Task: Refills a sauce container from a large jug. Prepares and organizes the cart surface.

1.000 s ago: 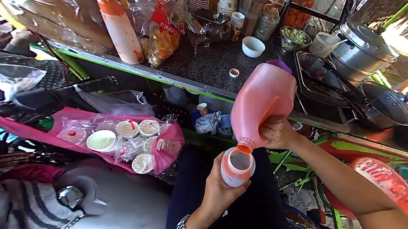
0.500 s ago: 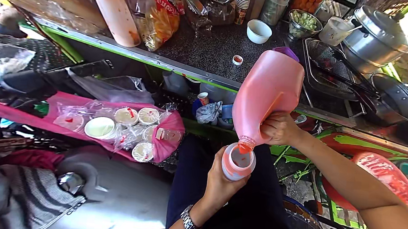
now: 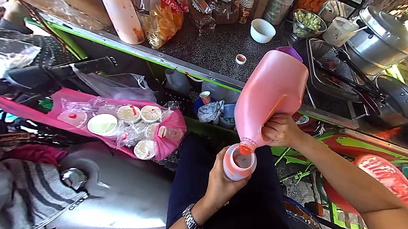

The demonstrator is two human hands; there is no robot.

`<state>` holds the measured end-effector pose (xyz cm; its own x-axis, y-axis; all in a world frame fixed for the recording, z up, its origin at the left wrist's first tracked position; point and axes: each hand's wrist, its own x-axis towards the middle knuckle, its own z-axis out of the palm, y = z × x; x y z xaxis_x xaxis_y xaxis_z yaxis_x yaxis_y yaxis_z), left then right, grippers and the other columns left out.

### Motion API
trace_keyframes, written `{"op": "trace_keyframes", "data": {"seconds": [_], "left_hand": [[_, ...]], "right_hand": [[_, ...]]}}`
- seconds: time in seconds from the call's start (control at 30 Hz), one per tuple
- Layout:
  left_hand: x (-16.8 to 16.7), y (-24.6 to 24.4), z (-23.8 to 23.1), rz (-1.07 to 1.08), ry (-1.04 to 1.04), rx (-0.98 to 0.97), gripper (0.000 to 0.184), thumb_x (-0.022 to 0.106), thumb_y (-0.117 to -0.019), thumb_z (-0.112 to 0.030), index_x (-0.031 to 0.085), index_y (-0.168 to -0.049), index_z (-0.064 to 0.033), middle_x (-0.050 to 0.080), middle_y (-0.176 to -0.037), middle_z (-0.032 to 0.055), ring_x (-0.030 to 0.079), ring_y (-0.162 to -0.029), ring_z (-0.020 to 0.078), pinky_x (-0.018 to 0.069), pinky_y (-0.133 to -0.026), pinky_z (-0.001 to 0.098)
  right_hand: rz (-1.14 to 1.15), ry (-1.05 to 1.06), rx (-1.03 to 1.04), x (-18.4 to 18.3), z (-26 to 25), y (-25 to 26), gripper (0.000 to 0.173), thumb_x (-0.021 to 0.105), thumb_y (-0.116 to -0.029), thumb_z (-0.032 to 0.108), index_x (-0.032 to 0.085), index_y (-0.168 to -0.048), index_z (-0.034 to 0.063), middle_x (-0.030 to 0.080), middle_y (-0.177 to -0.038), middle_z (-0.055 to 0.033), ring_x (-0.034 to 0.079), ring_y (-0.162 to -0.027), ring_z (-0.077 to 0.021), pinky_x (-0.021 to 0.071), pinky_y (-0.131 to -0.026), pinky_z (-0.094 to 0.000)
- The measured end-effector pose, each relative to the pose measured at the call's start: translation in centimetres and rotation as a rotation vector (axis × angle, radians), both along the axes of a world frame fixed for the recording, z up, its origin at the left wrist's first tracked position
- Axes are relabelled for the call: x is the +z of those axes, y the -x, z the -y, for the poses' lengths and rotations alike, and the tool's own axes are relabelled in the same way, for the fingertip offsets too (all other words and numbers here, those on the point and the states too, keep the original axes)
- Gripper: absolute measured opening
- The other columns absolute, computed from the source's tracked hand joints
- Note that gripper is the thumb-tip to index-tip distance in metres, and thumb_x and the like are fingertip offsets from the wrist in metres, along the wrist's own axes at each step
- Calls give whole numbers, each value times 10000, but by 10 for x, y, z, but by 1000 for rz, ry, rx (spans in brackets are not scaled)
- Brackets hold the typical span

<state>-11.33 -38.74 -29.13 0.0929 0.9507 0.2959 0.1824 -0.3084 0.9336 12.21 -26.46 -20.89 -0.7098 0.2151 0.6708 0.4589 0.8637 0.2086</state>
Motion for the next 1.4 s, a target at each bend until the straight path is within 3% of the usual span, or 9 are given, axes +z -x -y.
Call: {"op": "trace_keyframes", "data": {"seconds": [0.47,1.0,1.4], "left_hand": [[-6,0,2,18,-1,13,1008,940,-634,-301,443,-1391,142,647,-1301,215,640,-1218,123,508,-1064,257],[-8,1,4,26,5,4,1006,942,-648,-288,433,-1391,159,639,-1307,231,635,-1228,144,503,-1078,275],[-10,2,4,66,-2,-25,969,950,-640,-238,466,-1387,144,628,-1325,247,630,-1247,215,502,-1094,343]], "right_hand": [[33,8,-22,-11,1,-3,288,584,-947,258,602,-710,96,591,-584,-52,611,-571,-196,477,-555,-326],[35,2,-23,-8,4,-1,263,605,-908,231,597,-679,102,583,-577,-41,605,-572,-187,472,-561,-323],[23,-28,-55,-15,5,-3,350,504,-999,293,555,-706,109,565,-566,-56,599,-555,-211,488,-570,-345]]}}
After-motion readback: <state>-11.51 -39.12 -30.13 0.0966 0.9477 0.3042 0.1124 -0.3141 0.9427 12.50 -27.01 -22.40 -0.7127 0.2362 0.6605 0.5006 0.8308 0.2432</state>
